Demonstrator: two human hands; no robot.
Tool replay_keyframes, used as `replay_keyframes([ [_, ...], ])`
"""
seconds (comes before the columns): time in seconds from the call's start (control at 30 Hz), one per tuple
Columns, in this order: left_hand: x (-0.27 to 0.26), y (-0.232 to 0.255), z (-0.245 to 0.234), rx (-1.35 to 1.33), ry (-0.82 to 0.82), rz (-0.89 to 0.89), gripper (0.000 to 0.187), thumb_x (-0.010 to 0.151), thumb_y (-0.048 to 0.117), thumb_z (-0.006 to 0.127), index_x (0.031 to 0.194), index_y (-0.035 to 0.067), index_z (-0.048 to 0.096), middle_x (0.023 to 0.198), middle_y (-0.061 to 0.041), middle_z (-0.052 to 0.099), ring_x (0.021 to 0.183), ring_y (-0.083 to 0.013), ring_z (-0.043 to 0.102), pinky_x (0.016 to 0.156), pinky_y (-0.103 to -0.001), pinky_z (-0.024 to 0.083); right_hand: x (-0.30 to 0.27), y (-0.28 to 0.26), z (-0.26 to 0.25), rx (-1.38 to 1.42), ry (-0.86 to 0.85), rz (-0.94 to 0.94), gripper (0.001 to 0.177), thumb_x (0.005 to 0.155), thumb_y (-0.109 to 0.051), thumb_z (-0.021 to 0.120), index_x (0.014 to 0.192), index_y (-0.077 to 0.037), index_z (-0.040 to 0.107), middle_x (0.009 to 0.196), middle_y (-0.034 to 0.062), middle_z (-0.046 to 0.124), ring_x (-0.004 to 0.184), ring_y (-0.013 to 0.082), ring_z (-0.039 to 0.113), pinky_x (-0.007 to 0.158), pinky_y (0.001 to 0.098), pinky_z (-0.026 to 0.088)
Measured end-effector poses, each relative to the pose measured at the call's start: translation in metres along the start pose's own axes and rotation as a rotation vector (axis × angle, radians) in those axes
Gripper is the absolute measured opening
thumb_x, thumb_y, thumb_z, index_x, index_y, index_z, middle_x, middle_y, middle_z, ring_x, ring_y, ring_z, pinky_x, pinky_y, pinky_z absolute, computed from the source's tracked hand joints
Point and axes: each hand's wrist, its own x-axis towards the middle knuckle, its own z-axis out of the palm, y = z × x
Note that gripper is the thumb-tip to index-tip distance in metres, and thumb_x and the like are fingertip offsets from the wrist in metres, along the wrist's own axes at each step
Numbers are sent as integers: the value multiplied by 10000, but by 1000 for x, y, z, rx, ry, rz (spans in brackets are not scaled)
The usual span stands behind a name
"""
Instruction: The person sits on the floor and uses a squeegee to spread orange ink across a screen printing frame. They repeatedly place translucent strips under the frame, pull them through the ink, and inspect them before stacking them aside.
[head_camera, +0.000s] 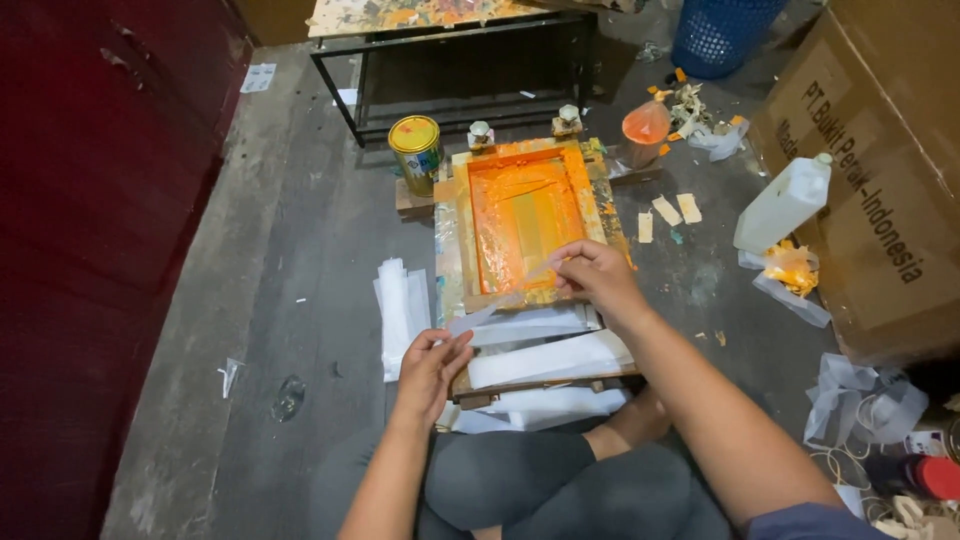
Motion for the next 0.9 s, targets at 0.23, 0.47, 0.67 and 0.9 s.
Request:
replay_keyframes([
  [0.23,8,-3,-6,-26,-35,-18,65,954,-32,576,983,22,597,879,-128,664,1073,-330,733,967,-460,612,1,-4,-2,-13,-13,-35,247,874,-276,758,1041,-97,728,864,75,764,772,124,742,683,186,527],
  [0.47,-6,14,9,25,-40,3,406,841,-67,616,1240,-72,693,1031,-177,704,1062,-290,712,964,-394,601,17,15,-11,-33,62,-84,265,807,-74,796,1062,-43,730,792,47,709,668,78,653,603,190,560],
  [0.67,1,3,5,154,17,53,370,858,18,735,1220,-63,723,904,-141,679,902,-210,699,895,-362,620,19,19,-9,-13,73,-106,323,806,-34,775,1122,-58,716,804,41,710,668,79,657,577,190,570],
  [0.9,3,-1,4,160,68,65,367,833,-61,756,1197,-68,714,945,-154,694,876,-241,723,806,-350,646,-4,-4,10,56,32,-45,469,835,-25,716,1294,-60,627,868,70,719,664,87,679,549,144,544],
])
